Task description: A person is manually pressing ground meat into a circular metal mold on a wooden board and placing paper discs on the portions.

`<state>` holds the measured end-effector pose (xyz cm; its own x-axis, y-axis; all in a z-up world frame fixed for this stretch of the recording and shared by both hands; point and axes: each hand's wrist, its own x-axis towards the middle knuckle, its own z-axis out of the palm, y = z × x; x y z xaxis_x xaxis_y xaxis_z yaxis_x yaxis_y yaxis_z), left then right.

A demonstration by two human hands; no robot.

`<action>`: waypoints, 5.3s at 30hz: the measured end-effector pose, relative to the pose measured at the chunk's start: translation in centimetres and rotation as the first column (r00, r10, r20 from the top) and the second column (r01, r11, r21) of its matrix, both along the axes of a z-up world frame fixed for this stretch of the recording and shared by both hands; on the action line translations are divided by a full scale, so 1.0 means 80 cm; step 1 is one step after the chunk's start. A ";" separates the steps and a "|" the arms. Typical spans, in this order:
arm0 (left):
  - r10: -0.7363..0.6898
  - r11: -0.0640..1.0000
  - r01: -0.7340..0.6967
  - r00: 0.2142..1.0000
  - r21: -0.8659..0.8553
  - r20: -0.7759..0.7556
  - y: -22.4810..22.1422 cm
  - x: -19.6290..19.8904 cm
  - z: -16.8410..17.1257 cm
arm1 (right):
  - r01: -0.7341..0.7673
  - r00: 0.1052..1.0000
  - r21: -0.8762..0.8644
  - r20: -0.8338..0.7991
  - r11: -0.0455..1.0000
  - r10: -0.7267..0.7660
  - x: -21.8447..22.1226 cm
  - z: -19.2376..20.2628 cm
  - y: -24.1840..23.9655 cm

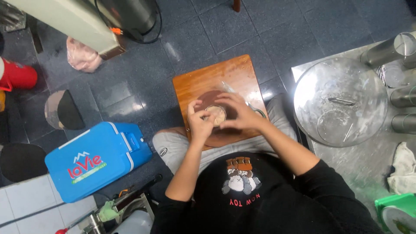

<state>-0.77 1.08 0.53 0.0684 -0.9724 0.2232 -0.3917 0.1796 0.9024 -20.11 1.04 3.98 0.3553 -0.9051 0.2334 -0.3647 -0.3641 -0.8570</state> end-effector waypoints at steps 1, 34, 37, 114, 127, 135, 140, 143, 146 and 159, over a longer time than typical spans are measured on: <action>0.004 1.000 -0.004 1.000 0.004 -0.001 -0.002 0.002 -0.004 | -0.004 1.000 0.004 -0.001 1.000 0.004 0.001 -0.006 -0.006; -0.202 0.974 0.206 0.978 0.093 -0.051 -0.014 0.020 -0.016 | 0.365 0.919 0.080 0.129 0.928 -0.373 -0.005 0.017 -0.068; -0.213 0.971 0.217 0.976 0.096 -0.054 -0.012 0.018 -0.017 | 0.183 0.981 0.118 0.042 0.976 -0.189 0.013 0.048 -0.043; -0.123 0.738 0.531 0.713 -0.417 0.691 0.021 0.028 0.042 | 0.202 0.787 -0.535 -0.410 0.820 -0.461 0.056 -0.050 0.078; -0.424 0.632 0.684 0.698 -0.364 0.577 0.000 0.039 0.016 | 0.267 0.867 -0.840 -0.005 0.472 -0.499 -0.120 0.012 0.056; -0.335 0.740 0.622 0.673 -0.258 0.660 0.007 0.044 0.010 | 0.838 -0.015 -0.539 -0.183 0.088 -0.983 -0.533 -0.198 0.124; -0.317 0.768 0.575 0.725 -0.283 0.612 0.008 0.038 0.008 | 0.911 0.020 -0.319 -0.598 0.261 -0.801 -0.596 -0.145 0.116; -0.289 0.768 0.550 0.756 -0.328 0.588 0.008 0.034 0.001 | 0.843 0.004 -0.326 -0.793 0.429 -0.610 -0.639 -0.167 0.087; -0.269 0.790 0.514 0.781 -0.335 0.563 0.011 0.030 -0.005 | 0.830 -0.026 -0.244 -0.915 0.502 -0.402 -0.669 -0.179 0.061; -0.236 0.855 0.440 0.800 -0.272 0.551 0.016 0.020 0.006 | 0.902 0.203 0.098 -0.956 0.421 -0.212 -0.683 -0.143 0.042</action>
